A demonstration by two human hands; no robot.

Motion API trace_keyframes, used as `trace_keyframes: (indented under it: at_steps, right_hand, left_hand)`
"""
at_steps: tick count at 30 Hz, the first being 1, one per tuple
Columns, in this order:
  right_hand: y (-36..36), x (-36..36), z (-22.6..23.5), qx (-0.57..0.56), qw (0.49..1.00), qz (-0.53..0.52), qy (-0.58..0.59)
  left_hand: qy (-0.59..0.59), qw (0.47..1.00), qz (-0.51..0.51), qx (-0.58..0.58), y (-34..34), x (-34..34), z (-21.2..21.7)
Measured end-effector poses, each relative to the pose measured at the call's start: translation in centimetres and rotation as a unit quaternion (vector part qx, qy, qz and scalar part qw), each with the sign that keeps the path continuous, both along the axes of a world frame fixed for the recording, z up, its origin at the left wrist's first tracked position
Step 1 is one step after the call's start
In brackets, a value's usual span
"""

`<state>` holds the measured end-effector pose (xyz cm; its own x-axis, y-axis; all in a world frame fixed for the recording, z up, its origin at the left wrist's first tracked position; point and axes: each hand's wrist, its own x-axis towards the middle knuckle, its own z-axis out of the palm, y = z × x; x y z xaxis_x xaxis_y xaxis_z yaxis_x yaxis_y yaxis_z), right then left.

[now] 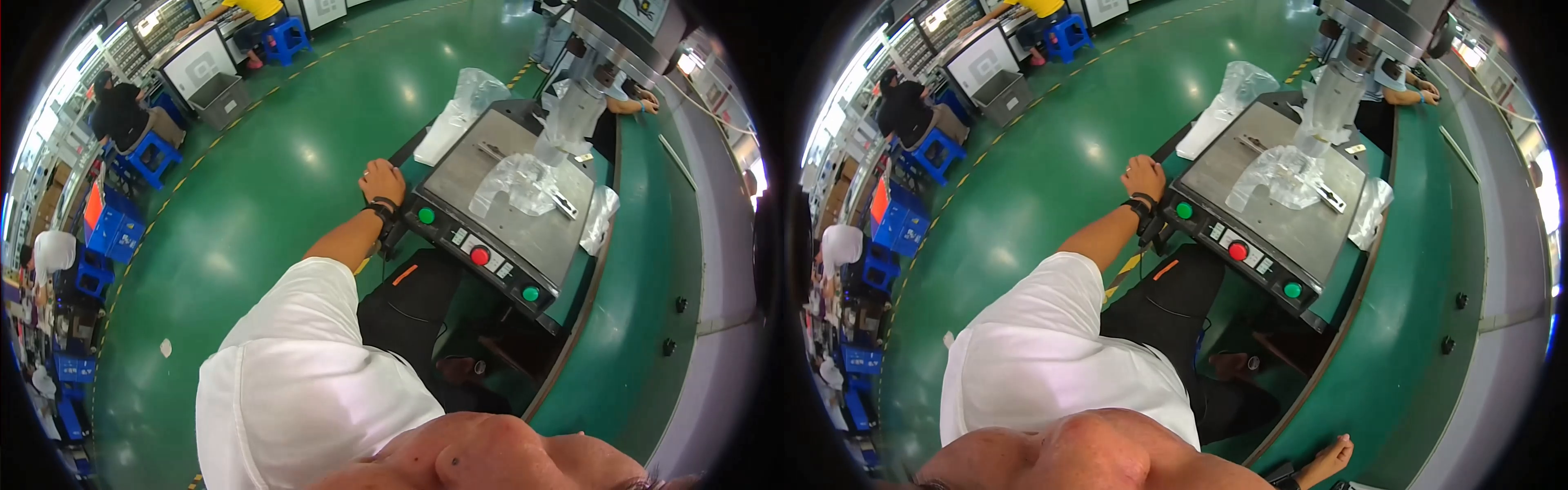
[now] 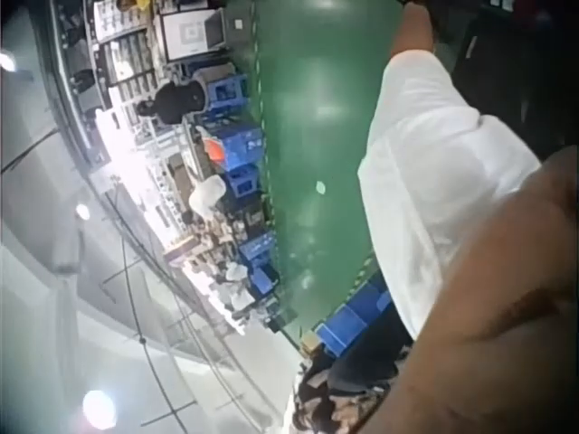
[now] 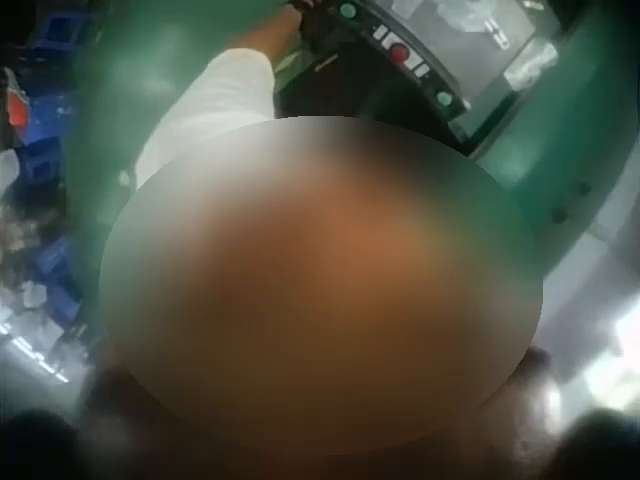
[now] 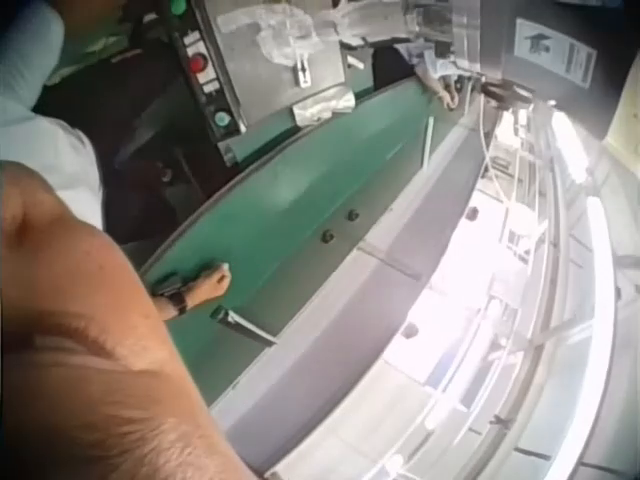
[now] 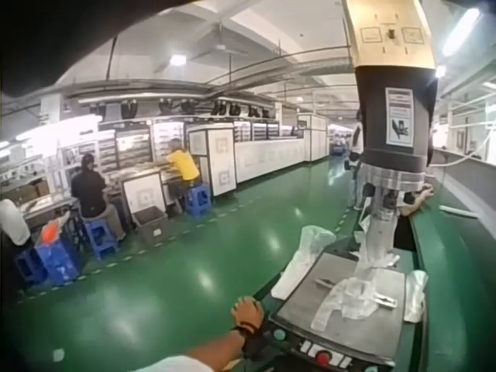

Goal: Assembling small electronic components using a manual press machine on a production line.

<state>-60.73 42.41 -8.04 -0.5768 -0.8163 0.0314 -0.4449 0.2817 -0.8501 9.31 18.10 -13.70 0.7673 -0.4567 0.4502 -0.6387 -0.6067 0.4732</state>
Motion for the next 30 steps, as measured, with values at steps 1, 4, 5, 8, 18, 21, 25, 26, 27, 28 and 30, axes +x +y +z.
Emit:
trace_keyframes:
  at_steps: [1, 4, 5, 8, 18, 21, 25, 26, 27, 28, 30]
  right_hand:
    - [0.2, -1.2, -1.0, 0.058, 0.996, -0.017, 0.061]
    - [-2.4, 1.1, 1.7, -0.218, 0.948, 0.168, 0.157]
    - [-2.8, -0.7, 0.2, -0.405, 0.804, 0.332, 0.282]
    - [-1.1, 5.7, 4.8, -0.003, 0.996, -0.002, 0.087]
    - [-1.7, 6.1, 3.7, -0.054, 0.997, -0.022, -0.048]
    - [-1.5, 5.5, 3.2, -0.062, 0.997, -0.006, -0.036]
    - [-1.5, 5.6, 3.3, -0.064, 0.997, -0.009, -0.045]
    - [-1.6, 5.8, 3.4, -0.065, 0.997, -0.009, -0.046]
    - [-1.5, 5.4, 3.3, -0.064, 0.997, -0.009, -0.044]
    - [-1.4, 4.9, 2.8, -0.061, 0.997, -0.005, -0.056]
    - [-1.5, 4.7, 2.7, -0.057, 0.996, 0.002, -0.068]
  left_hand:
    - [-0.003, 1.000, 0.004, 0.002, -0.1, -0.1, -0.1]
    - [-0.023, 1.000, 0.001, 0.018, -0.4, -0.3, -0.2]
    - [-0.025, 1.000, -0.001, 0.019, -0.7, -0.4, -0.3]
    - [-0.038, 0.999, 0.005, 0.014, -0.4, 0.0, -0.4]
    - [-0.006, 0.999, 0.003, 0.048, -0.5, 0.7, -0.7]
    - [-0.012, 0.999, 0.004, 0.046, -0.5, 0.5, -0.7]
    - [-0.019, 0.999, 0.011, 0.049, -0.5, 0.2, -0.5]
    - [-0.016, 0.999, 0.008, 0.049, -0.4, 0.3, -0.5]
    - [-0.012, 0.999, 0.004, 0.050, -0.4, 0.2, -0.4]
    - [-0.011, 0.999, 0.005, 0.051, -0.4, 0.2, -0.3]
    - [0.011, 1.000, -0.019, 0.012, -0.1, 0.4, -0.2]
